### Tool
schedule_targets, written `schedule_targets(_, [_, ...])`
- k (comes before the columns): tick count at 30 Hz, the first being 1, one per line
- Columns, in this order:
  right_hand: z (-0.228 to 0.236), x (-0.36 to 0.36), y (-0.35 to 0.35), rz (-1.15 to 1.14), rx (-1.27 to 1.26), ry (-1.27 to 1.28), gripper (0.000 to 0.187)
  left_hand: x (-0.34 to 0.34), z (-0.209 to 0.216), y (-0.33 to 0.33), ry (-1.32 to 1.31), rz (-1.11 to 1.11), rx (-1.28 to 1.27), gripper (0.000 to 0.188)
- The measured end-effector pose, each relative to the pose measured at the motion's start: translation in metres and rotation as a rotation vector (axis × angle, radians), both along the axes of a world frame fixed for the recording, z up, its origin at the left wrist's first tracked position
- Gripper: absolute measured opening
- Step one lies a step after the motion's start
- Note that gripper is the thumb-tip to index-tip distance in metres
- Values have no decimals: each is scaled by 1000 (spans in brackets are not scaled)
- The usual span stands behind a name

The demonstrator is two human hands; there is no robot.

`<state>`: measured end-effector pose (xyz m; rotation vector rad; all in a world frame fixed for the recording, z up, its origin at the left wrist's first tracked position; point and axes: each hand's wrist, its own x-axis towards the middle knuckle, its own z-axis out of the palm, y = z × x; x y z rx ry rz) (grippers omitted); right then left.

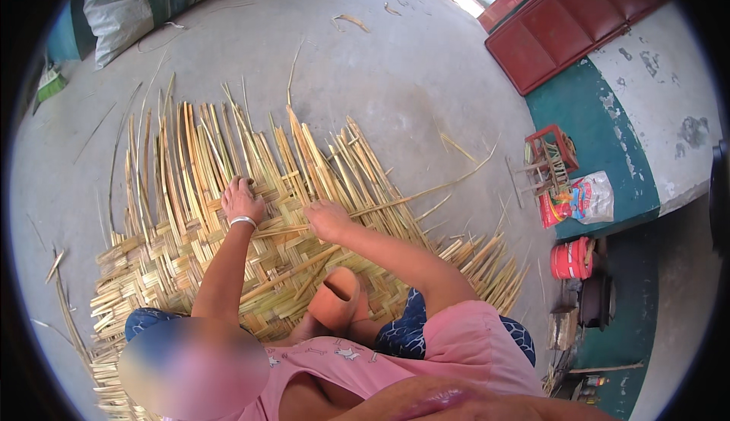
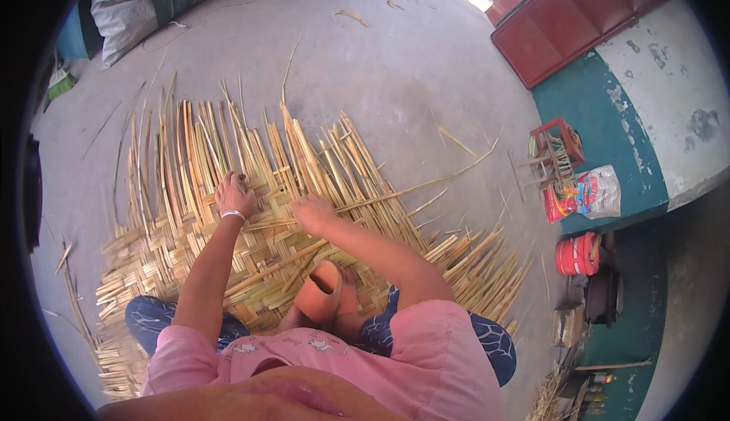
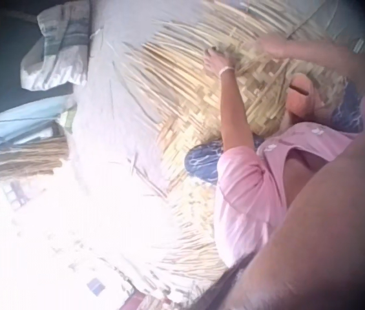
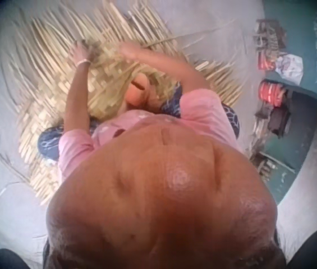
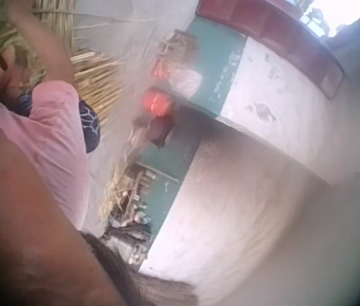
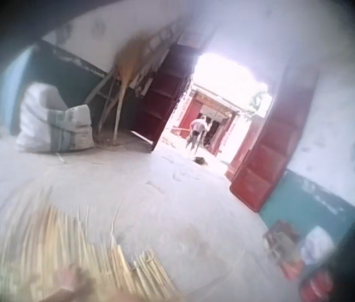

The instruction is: The person weaves a mat by hand, interlacing dried palm leaves in a regular pattern. They sit on the floor, repeatedly threading and pressing the leaves to expand the mat's surface.

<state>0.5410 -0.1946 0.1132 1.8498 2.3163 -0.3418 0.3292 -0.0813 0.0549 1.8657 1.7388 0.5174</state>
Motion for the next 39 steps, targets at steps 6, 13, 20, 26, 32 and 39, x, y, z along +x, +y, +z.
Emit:
schedule_targets(6, [-8,-8,-1,-21,-6,-48,17,-17,9,-24,31,-147,81,55])
schedule_targets(13, [-4,-6,1,90,73,11,22,-18,0,-95,214,-518,279,46])
schedule_targets(20, [57,-56,7,105,74,49,15,-51,24,-84,-243,-396,-66,39])
schedule_targets(26, [65,-113,-7,283,518,309,18,-107,20,-76,-707,-108,-301,29])
schedule_targets(32, [-15,-148,-5,-472,-271,1215,40,-143,27,-87,-941,42,-393,35])
schedule_targets(39, [29,-166,12,-826,-348,1808,21,-145,15,-129,-1051,90,-345,30])
